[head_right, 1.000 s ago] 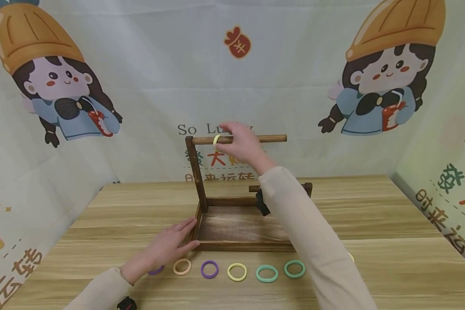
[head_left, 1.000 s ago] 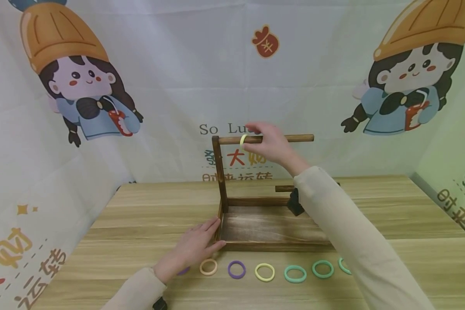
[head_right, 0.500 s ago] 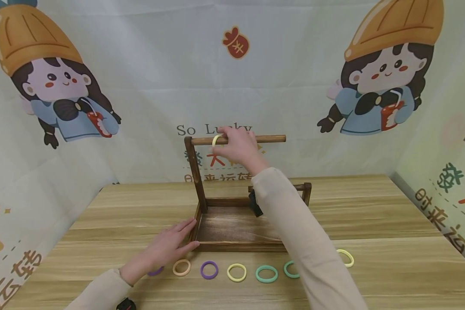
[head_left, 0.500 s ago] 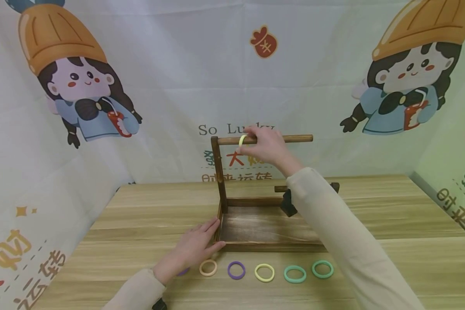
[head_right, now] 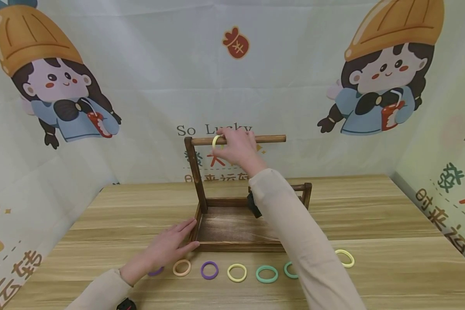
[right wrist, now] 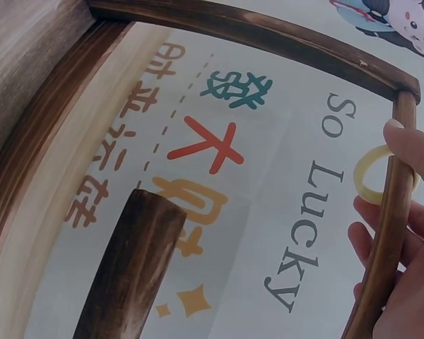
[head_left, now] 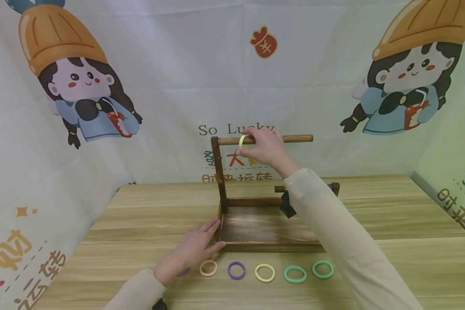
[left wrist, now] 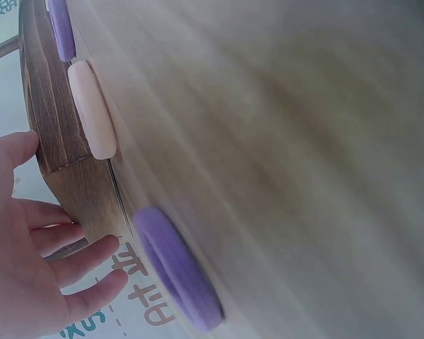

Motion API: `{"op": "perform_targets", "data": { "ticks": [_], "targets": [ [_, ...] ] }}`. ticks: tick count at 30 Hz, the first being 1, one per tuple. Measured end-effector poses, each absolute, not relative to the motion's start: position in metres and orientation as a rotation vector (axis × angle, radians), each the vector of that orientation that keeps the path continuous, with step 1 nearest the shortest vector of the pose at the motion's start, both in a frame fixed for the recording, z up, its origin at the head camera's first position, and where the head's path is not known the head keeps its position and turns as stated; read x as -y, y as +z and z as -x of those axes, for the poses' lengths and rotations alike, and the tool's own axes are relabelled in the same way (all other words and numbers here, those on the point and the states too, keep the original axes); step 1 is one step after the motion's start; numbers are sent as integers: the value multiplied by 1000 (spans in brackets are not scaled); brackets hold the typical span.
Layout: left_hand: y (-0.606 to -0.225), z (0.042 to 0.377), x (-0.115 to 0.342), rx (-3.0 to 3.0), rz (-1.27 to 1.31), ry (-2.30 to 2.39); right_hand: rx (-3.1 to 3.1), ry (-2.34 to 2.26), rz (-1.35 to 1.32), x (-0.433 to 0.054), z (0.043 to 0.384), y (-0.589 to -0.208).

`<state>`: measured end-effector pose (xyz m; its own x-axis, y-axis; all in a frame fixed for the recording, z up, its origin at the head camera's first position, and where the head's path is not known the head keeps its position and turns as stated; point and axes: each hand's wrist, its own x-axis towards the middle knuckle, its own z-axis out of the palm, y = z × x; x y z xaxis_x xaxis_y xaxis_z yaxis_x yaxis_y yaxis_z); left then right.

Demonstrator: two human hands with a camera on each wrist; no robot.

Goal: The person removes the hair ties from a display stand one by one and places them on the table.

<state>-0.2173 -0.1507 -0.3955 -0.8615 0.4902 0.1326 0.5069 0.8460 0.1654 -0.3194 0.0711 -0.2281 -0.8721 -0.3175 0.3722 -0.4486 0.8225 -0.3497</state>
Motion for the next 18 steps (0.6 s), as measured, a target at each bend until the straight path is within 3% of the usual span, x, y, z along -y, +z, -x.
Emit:
{"op": "perform_targets", "data": {
  "ticks": [18],
  "targets": [
    [-395,217,151,2943,790,-320,2663,630,-604,-79,319,-229]
  ]
}}
